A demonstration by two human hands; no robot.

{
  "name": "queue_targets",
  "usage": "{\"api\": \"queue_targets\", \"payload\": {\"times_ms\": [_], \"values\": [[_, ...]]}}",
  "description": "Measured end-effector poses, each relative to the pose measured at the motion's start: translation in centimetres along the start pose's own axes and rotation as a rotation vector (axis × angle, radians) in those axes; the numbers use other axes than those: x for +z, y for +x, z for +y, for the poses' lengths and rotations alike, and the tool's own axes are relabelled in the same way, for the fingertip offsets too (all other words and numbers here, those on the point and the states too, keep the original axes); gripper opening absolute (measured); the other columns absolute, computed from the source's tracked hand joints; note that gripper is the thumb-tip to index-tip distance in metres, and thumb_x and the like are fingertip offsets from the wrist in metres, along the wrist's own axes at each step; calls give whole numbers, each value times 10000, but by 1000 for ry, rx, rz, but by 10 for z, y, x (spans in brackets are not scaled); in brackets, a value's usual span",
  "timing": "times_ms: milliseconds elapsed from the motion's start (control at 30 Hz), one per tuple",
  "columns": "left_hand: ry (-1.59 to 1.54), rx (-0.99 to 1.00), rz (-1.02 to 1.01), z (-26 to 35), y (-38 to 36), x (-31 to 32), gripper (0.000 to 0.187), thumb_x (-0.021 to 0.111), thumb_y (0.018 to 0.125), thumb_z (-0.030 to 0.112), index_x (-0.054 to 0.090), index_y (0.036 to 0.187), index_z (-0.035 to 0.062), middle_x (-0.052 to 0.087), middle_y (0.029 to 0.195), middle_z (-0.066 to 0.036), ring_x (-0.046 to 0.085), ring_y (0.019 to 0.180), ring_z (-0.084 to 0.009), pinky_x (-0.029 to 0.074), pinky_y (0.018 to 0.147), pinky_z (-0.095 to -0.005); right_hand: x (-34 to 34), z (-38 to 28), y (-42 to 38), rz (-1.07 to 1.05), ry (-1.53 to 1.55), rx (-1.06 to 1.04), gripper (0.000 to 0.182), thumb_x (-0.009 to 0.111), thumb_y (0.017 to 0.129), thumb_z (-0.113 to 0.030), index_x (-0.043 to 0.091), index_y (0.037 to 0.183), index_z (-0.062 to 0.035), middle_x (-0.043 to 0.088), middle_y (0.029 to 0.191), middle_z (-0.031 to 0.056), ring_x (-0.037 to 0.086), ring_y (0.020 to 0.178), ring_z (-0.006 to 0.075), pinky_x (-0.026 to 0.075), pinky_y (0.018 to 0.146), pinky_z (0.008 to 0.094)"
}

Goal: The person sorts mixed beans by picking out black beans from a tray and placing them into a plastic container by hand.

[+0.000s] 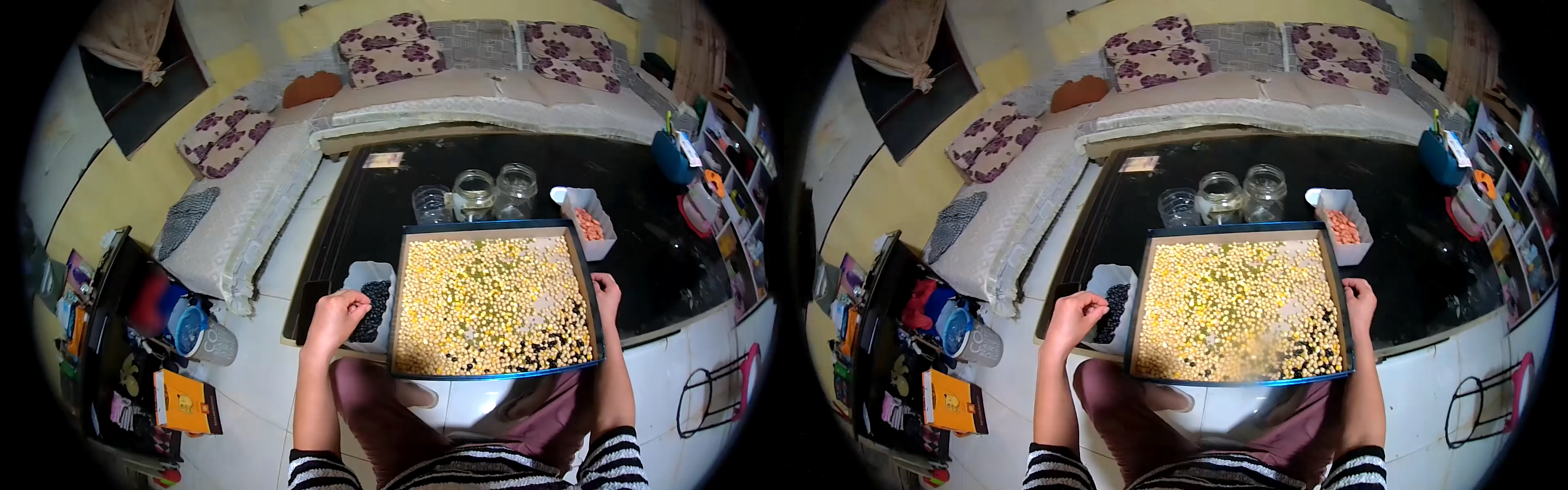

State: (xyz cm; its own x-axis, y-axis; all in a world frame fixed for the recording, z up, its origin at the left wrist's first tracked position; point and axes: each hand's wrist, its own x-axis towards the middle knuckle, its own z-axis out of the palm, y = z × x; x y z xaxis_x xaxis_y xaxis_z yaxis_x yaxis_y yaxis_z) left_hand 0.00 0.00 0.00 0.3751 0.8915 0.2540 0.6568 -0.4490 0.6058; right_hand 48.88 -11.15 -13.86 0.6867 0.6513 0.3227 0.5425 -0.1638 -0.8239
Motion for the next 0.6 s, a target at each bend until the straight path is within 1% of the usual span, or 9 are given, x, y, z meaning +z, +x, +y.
{"api": "queue_targets", "payload": {"times_ms": [67, 100, 200, 233, 300, 367, 400, 567, 600], "values": [[-51, 82, 35, 13, 2, 15, 88, 662, 722, 41, 638, 801, 10, 620, 721, -110, 597, 607, -195, 475, 582, -279, -21, 3, 10, 60, -109, -136, 101, 577, 745, -7, 661, 798, -25, 632, 787, 102, 612, 763, 217, 477, 718, 303], [28, 109, 18, 4, 6, -18, 86, 664, 725, 49, 638, 799, 12, 617, 714, -104, 597, 602, -182, 472, 569, -270, 31, -11, -25, 79, -24, -90, 99, 582, 745, -24, 666, 796, -39, 628, 786, 97, 610, 767, 220, 476, 712, 299], [-32, 146, -83, 30, 6, 27, 89, 662, 738, 55, 649, 808, 3, 628, 716, -86, 592, 607, -129, 467, 561, -251, 3, -9, -10, 86, -61, -124, 104, 588, 739, -38, 669, 803, -49, 623, 782, 97, 607, 770, 227, 477, 709, 308], [-104, 136, -131, 42, 5, 38, 81, 660, 742, 63, 651, 800, 8, 629, 717, -86, 596, 609, -133, 469, 562, -251, -2, -11, -11, 75, -41, -112, 113, 588, 734, -34, 671, 809, -50, 620, 779, 98, 606, 769, 228, 477, 709, 310], [-141, 277, -189, 55, 8, 57, 82, 660, 746, 74, 654, 803, 16, 629, 718, -83, 596, 617, -142, 470, 574, -253, 1, -20, -14, 76, -24, -30, 127, 590, 725, -31, 674, 819, -50, 620, 778, 95, 603, 760, 225, 477, 708, 311], [-189, 343, -352, 69, 13, 78, 93, 658, 746, 82, 655, 818, 23, 631, 725, -81, 602, 633, -150, 480, 600, -256, 3, -14, -13, 78, 24, -42, 128, 592, 722, -37, 676, 817, -55, 620, 774, 93, 602, 754, 222, 476, 705, 311], [-195, 343, -433, 79, 17, 87, 100, 645, 754, 93, 651, 828, 26, 628, 741, -98, 607, 650, -184, 485, 612, -277, 6, -11, -13, 87, -18, -69, 127, 594, 737, 2, 669, 836, -25, 612, 768, 65, 593, 698, 138, 467, 653, 250], [-147, 515, -666, 114, 37, 140, 146, 598, 763, 132, 648, 861, 35, 635, 825, -114, 619, 733, -256, 496, 682, -324, 3, -15, -13, 76, 94, -19, 126, 593, 751, -7, 661, 858, -12, 594, 779, 47, 569, 701, 117, 447, 650, 230], [-145, 559, -667, 116, 39, 151, 142, 617, 760, 125, 641, 863, 31, 628, 816, -108, 612, 726, -239, 492, 673, -312, 3, -15, -14, 72, 102, -11, 125, 593, 753, -8, 661, 858, -13, 594, 781, 46, 568, 707, 116, 446, 653, 231]]}}
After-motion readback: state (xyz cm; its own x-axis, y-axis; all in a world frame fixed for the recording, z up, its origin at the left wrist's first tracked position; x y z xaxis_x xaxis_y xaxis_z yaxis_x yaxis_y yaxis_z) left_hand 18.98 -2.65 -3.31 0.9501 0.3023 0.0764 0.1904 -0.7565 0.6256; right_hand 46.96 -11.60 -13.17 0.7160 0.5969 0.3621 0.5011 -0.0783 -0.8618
